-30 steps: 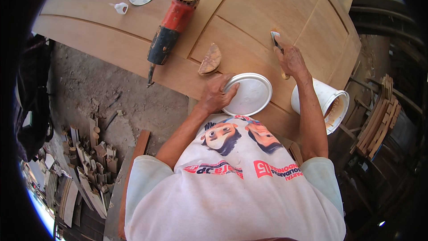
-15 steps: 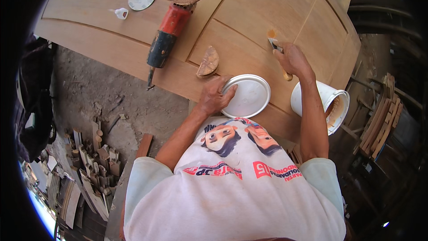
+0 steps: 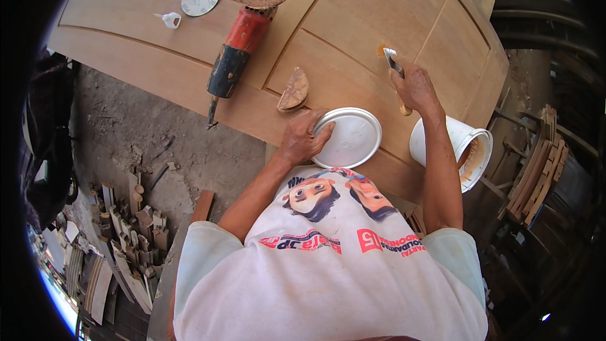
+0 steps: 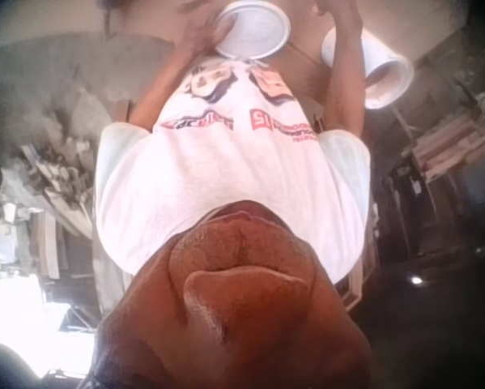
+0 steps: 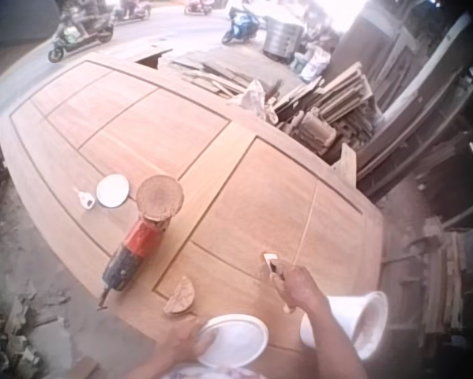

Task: The person smooths a large wooden door panel using a sanding block and a power sander. They then apply a brown wood filler paste to the panel's grooves using a putty knife, spreading it evenly across the surface.

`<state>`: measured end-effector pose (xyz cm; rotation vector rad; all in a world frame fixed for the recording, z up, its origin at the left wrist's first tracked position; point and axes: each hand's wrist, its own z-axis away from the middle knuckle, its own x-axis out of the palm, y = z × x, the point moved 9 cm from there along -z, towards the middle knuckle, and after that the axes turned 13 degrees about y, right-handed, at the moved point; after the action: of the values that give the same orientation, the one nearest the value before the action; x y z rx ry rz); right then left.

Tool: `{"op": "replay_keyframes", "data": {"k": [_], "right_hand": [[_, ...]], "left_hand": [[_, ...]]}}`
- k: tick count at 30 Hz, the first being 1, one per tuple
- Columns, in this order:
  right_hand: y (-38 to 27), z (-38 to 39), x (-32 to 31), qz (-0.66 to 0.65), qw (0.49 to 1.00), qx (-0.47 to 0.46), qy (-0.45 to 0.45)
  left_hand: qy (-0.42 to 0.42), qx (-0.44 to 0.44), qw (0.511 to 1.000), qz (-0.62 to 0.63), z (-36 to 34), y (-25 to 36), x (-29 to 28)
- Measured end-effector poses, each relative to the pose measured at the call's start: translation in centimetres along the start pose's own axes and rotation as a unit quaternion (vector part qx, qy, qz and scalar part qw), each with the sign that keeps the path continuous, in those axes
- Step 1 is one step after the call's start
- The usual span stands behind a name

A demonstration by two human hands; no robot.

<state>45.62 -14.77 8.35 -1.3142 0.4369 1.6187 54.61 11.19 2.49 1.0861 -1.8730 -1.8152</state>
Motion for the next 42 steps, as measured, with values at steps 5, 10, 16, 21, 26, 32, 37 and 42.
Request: {"op": "replay_keyframes", "data": {"k": [5,10,16,21,26,32,37,42], "right_hand": [[0.4,-0.4,2.0,0.062,0.997,-0.042,-0.021],[-1.9,-1.2,0.2,0.018,1.0,-0.019,0.009],[-1.7,-1.3,2.9,0.069,0.994,-0.051,-0.065],[-1.6,-0.3,1.2,0.031,0.998,-0.054,-0.018],[0.1,-1.7,1.1,0.034,0.998,0.034,-0.038],[-1.3,0.3,1.3,0.05,0.997,0.007,-0.065],[-1.7,-2.2,-0.9,0.004,1.0,0.005,0.018],[-0.5,0.2,3.0,0.062,0.995,-0.064,-0.044]], "left_hand": [[0.006,0.005,1.0,0.011,-0.4,0.5,-0.1],[0.027,0.024,0.999,0.017,-0.3,0.5,-0.2],[0.023,0.029,0.999,0.01,-0.3,0.5,-0.1],[0.031,0.031,0.999,0.02,-0.2,0.2,0.0],[0.004,0.013,1.0,0.006,-0.3,0.5,0.0],[0.006,-0.019,1.0,0.009,-0.2,0.1,0.0],[0.012,0.007,1.0,0.011,-0.4,0.6,-0.1],[0.007,0.001,1.0,0.002,-0.3,0.4,-0.1]]}}
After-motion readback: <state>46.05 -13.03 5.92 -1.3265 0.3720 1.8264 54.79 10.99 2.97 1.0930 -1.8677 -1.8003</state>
